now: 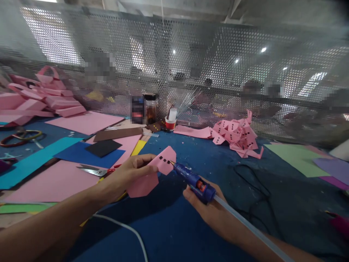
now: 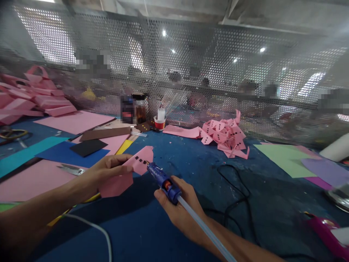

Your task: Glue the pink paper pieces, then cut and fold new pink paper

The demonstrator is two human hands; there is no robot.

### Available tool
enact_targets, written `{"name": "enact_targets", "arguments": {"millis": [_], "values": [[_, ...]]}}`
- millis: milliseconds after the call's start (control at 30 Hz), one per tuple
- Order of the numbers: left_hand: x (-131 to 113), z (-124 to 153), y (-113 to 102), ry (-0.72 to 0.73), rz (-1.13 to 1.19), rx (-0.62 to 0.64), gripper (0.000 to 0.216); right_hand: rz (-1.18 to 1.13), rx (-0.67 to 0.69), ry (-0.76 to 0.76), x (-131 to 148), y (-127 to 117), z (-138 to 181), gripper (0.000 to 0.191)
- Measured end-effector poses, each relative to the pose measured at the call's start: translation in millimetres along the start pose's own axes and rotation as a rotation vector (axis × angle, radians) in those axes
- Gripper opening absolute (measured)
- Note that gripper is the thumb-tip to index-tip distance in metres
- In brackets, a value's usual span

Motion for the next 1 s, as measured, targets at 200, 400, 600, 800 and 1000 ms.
{"name": "enact_targets", "arguments": {"millis": [200, 400, 600, 800, 1000], "values": [[-0.1, -0.6, -0.1, 0.032, -0.024, 0.02, 0.029, -0.054, -0.039, 0.038, -4.3, 1.2, 1.6, 0.024], [-0.3, 0.5, 0.2, 0.016, -0.004, 0.011, 0.029, -0.059, -0.033, 0.049, -7.4, 3.1, 2.0, 0.024], [-1.9, 0.3, 0.8, 0.014, 0.011, 0.015, 0.028, -0.055, -0.013, 0.029, -5.9, 2.2, 2.2, 0.023], [-0.9, -0.2, 0.8, 0.011, 0.026, 0.002, 0.03, -0.05, -0.038, 0.037, -5.3, 1.6, 2.3, 0.022], [-0.3, 0.4, 0.1, 0.014, 0.019, 0.004, 0.03, -0.055, -0.063, 0.039, -8.2, 4.5, 4.2, 0.022]]}}
Point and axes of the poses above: each hand's wrist, its own z-axis away from the middle knuckle, its own y-axis out of the palm, x = y × z, the point moved 1 cm from there along -z, towards the middle knuckle, and after that the axes turned 10 degrees about y, right-handed, at the moved point
